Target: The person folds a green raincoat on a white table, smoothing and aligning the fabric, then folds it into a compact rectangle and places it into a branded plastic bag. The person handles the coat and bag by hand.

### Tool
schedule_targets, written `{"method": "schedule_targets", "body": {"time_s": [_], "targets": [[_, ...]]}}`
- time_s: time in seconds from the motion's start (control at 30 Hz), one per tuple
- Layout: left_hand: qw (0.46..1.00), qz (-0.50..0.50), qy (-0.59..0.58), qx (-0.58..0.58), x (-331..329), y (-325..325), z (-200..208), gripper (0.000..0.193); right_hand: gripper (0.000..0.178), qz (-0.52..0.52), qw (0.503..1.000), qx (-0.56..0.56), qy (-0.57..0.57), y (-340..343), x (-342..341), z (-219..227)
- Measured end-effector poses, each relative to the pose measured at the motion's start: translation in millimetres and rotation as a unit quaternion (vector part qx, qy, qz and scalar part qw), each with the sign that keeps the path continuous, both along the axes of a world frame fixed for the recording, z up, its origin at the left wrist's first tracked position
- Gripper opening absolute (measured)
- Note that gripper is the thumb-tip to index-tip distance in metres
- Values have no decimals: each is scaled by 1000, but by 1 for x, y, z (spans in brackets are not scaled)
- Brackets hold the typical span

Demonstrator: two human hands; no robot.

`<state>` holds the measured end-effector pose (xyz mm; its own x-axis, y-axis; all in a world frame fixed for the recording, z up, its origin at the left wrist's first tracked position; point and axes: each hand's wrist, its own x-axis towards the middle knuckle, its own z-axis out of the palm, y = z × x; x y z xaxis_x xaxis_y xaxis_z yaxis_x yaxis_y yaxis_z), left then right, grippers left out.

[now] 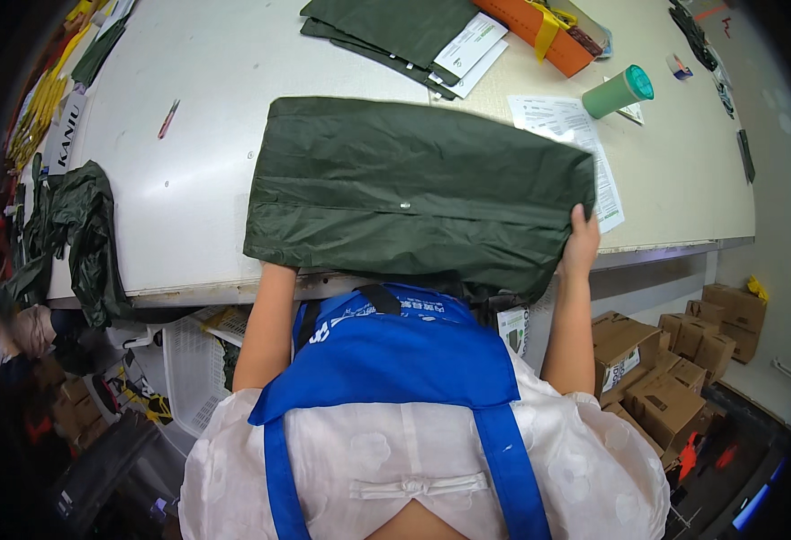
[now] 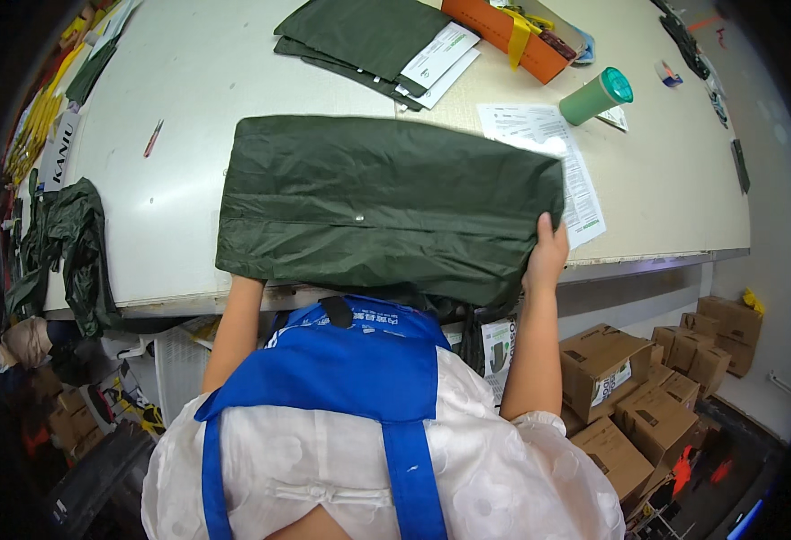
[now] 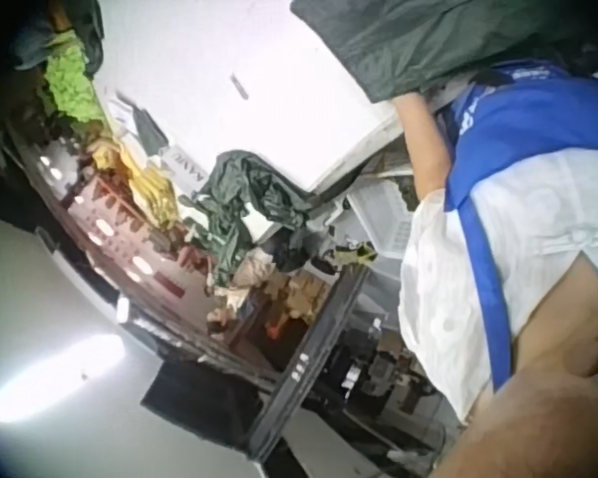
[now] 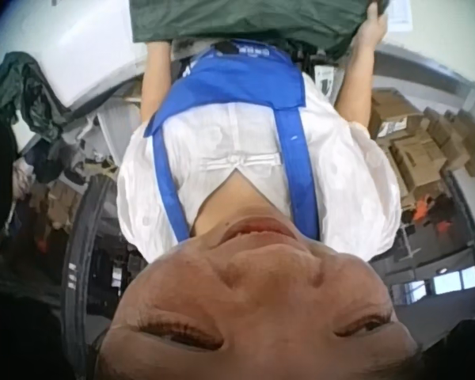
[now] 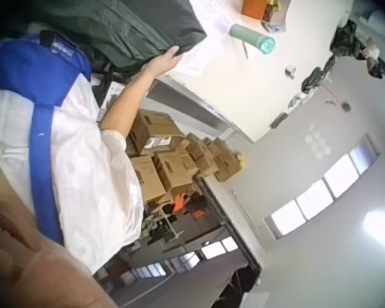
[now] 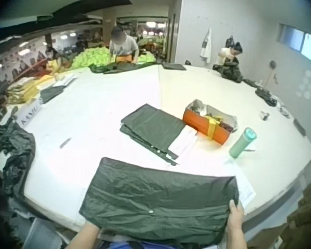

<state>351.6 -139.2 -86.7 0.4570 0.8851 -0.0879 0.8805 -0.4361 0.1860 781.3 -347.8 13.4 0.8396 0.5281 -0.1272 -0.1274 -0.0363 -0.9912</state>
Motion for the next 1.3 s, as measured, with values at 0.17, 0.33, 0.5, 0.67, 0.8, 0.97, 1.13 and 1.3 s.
{"method": "schedule_targets", "body": {"time_s": [0.17,0.33,0.5,0.67,0.8,0.97,1.13,1.3], "targets": [[997,-70,5,32,-22,9,-32,71,37,-46,995,-85,7,-10,-19,-18],[996,-79,-31,-14,-33,3,-26,66,37,-32,994,-69,-75,-22,-21,-10],[988,-68,-112,-80,-27,-4,-20,64,35,-77,918,-321,-218,-49,-20,-51],[992,-87,-82,-41,-32,-18,-3,65,33,-68,918,-307,-239,-38,-21,-63],[996,-81,25,19,-52,-25,3,66,35,-3,924,-262,-280,18,-18,-60],[824,196,-485,-218,-48,-37,11,54,38,39,913,-302,-271,81,-14,-60],[352,314,-805,-359,-39,-45,39,47,36,42,918,-295,-262,88,-10,-63],[280,236,-858,-360,-49,-43,38,47,38,50,922,-304,-233,88,-10,-59]]}}
